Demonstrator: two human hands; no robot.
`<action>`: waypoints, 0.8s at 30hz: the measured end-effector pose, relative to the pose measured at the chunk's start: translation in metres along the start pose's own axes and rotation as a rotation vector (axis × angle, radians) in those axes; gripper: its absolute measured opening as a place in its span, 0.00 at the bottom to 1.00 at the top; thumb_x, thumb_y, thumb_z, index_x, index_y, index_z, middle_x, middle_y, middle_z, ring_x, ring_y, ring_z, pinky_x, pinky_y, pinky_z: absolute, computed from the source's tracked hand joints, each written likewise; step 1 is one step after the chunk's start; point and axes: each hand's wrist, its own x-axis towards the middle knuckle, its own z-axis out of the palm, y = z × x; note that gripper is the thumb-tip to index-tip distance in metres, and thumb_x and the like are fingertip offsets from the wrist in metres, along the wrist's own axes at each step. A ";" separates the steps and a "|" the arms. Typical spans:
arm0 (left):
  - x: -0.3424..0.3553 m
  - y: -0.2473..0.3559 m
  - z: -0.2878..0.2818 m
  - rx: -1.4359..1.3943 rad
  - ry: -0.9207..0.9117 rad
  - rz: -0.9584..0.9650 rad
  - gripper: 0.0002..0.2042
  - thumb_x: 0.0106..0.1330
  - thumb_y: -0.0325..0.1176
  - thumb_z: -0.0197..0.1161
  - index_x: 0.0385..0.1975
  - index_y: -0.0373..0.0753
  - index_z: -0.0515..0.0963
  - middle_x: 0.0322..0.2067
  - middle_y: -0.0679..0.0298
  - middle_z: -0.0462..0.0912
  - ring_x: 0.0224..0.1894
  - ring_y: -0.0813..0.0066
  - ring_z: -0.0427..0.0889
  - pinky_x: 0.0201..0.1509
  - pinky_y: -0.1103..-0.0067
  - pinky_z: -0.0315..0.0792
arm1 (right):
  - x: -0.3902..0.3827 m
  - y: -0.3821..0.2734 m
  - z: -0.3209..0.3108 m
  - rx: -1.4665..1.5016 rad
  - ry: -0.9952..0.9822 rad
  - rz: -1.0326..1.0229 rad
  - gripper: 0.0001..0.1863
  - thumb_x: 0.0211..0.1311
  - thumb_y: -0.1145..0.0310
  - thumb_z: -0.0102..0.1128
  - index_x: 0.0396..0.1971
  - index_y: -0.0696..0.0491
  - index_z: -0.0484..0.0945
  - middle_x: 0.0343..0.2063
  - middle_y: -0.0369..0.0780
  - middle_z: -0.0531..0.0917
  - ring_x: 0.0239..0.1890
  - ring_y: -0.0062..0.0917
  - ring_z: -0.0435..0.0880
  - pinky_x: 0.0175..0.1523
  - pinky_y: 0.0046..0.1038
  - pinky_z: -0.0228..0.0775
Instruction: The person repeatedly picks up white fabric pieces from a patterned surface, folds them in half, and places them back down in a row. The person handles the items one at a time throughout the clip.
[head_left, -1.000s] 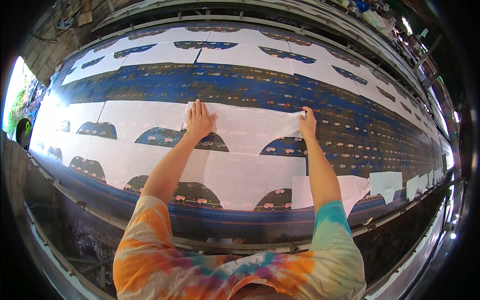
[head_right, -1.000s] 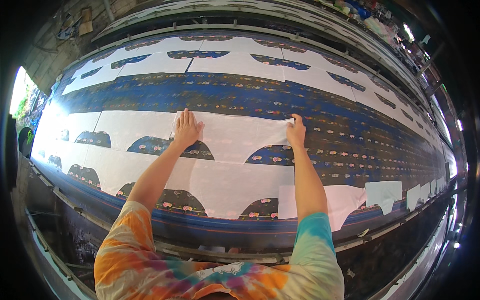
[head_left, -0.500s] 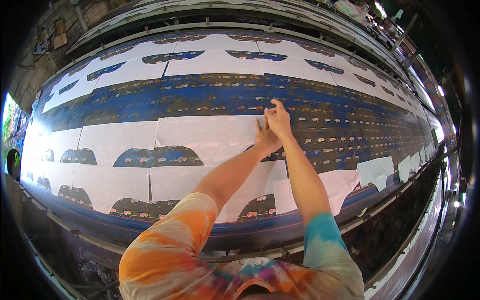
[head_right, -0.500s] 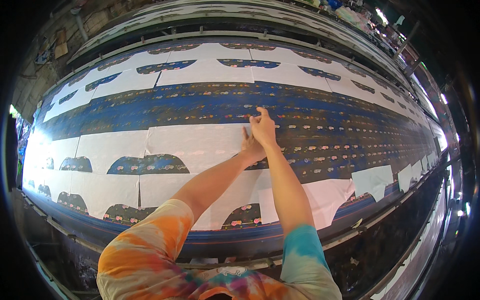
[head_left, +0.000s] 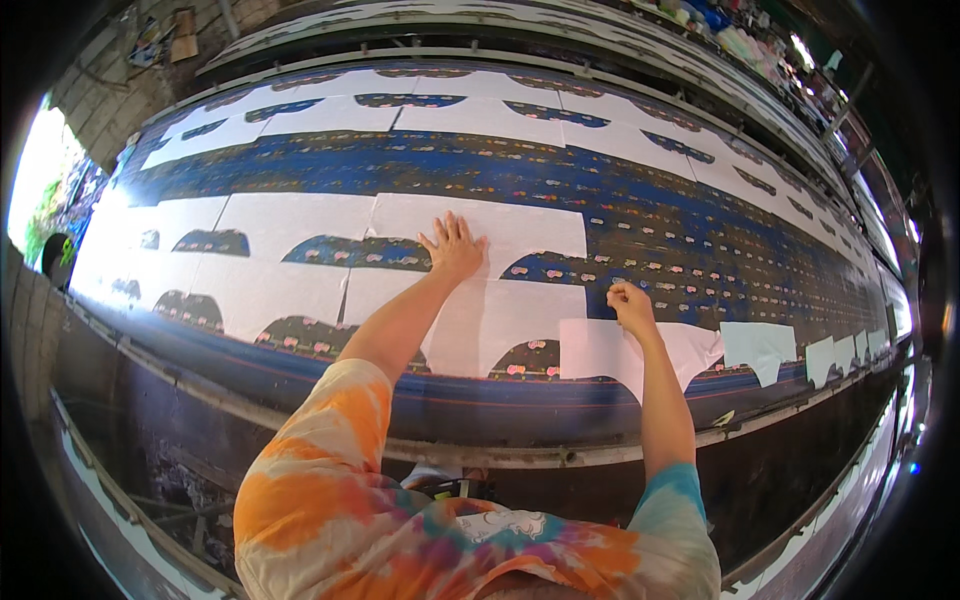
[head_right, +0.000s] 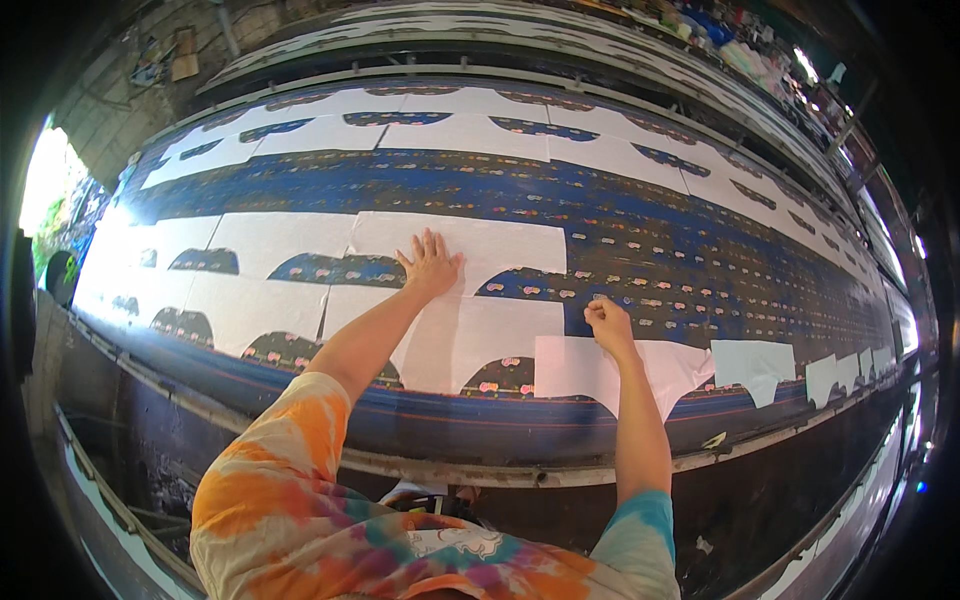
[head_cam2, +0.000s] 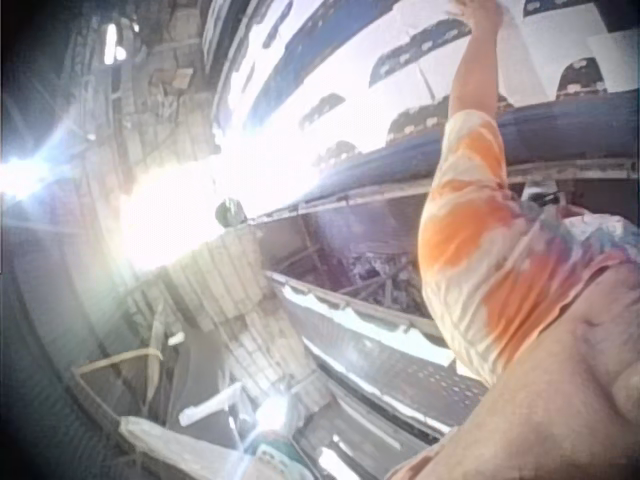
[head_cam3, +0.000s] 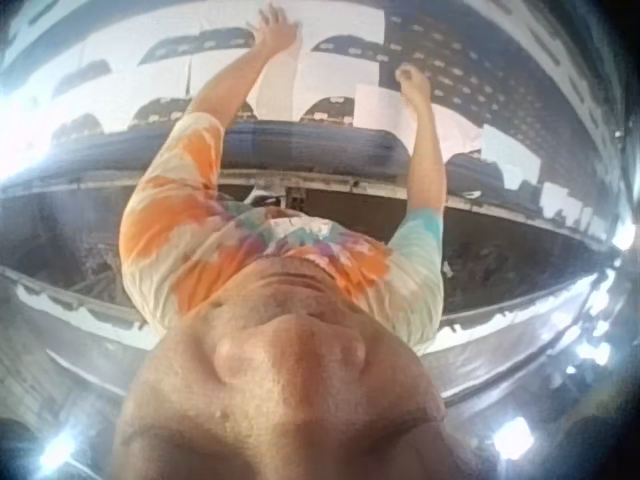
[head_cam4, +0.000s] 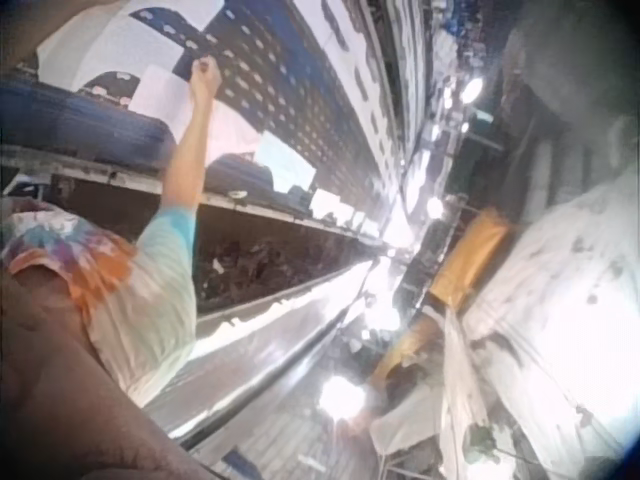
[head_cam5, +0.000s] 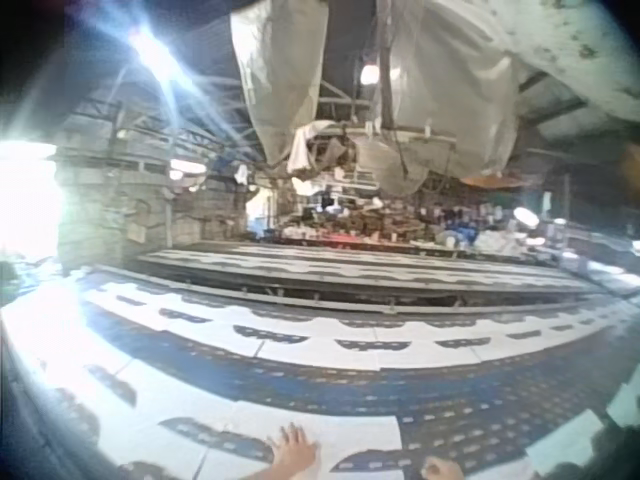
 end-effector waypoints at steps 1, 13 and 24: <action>-0.011 -0.009 -0.002 0.006 -0.014 -0.031 0.38 0.74 0.59 0.38 0.74 0.36 0.50 0.77 0.52 0.40 0.77 0.44 0.37 0.71 0.35 0.32 | -0.009 -0.007 0.000 0.015 -0.029 -0.005 0.12 0.65 0.64 0.63 0.42 0.56 0.81 0.30 0.40 0.85 0.23 0.24 0.82 0.27 0.27 0.74; -0.193 -0.042 0.025 0.013 0.112 0.159 0.37 0.74 0.56 0.43 0.73 0.34 0.52 0.76 0.51 0.46 0.77 0.48 0.44 0.72 0.38 0.39 | -0.085 -0.016 0.010 0.118 -0.289 -0.105 0.13 0.66 0.64 0.61 0.43 0.57 0.79 0.29 0.38 0.82 0.21 0.22 0.83 0.20 0.24 0.70; -0.089 -0.117 -0.019 -0.171 0.375 0.085 0.16 0.60 0.31 0.59 0.49 0.37 0.75 0.51 0.55 0.74 0.57 0.53 0.71 0.56 0.54 0.66 | -0.048 -0.074 0.100 -0.138 -0.125 -0.459 0.11 0.61 0.67 0.64 0.38 0.58 0.83 0.34 0.43 0.86 0.37 0.33 0.86 0.41 0.33 0.78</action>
